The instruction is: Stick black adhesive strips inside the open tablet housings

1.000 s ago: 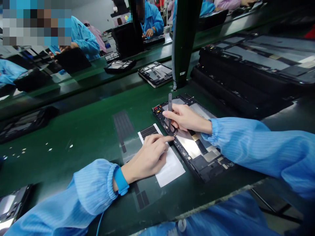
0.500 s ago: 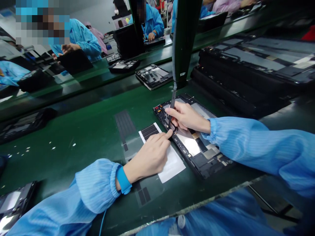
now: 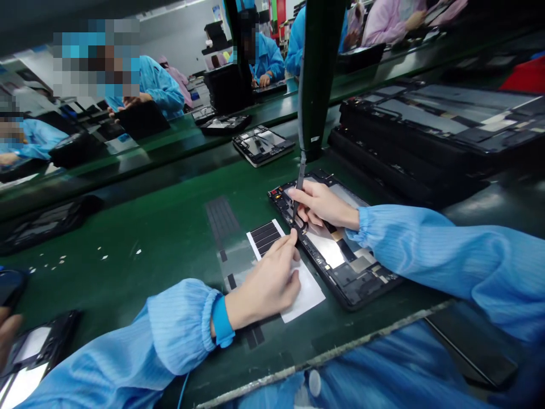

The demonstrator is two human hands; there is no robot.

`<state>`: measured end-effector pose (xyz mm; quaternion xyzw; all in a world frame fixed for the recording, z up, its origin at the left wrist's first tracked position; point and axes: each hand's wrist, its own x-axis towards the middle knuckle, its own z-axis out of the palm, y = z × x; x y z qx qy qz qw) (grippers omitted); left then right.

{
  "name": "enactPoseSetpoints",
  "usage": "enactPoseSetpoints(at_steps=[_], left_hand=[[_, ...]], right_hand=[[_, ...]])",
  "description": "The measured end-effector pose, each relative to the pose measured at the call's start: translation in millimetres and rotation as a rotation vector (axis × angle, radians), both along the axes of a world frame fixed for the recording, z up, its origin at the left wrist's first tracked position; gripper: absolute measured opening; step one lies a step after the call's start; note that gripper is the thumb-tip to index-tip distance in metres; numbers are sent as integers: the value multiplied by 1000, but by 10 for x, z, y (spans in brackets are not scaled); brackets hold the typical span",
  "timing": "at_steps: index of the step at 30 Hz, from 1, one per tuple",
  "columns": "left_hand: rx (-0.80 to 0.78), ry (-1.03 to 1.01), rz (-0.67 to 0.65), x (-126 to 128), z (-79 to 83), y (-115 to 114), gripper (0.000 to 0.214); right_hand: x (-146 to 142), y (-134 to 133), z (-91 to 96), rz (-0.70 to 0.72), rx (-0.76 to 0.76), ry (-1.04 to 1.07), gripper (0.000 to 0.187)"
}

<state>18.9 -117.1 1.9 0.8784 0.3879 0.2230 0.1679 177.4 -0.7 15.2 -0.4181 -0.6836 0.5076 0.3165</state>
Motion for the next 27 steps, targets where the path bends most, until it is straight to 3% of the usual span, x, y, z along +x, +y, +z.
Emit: enactPoseSetpoints(at_steps=[4,8,10,13,17,20,23,26,27], left_hand=[[-143,-77,-12,84,85,-173,41],[-187,-107,23,72,150,-162,17],[-177,-158,84,45,167,-77,7],[-213,-219,217,-5,187,113,10],[-434,-205,330,-62,215,412,23],[-599,-130,318,-43,228,609,34],[-732,-37,319,29,238,726,44],[-714,35,279,94,263,762,49],[-686,63,261,107,275,765,50]], right_hand=[[-1,-10,0,25,-22,1,25],[6,-49,25,31,36,-40,24],[9,-72,46,47,118,-78,23],[-3,-107,67,59,297,-141,19],[-59,-129,87,7,488,-156,14],[-22,-88,167,-48,442,-129,18],[207,8,295,-143,403,-177,26],[478,186,349,-196,357,-311,35],[511,265,340,-207,366,-241,39]])
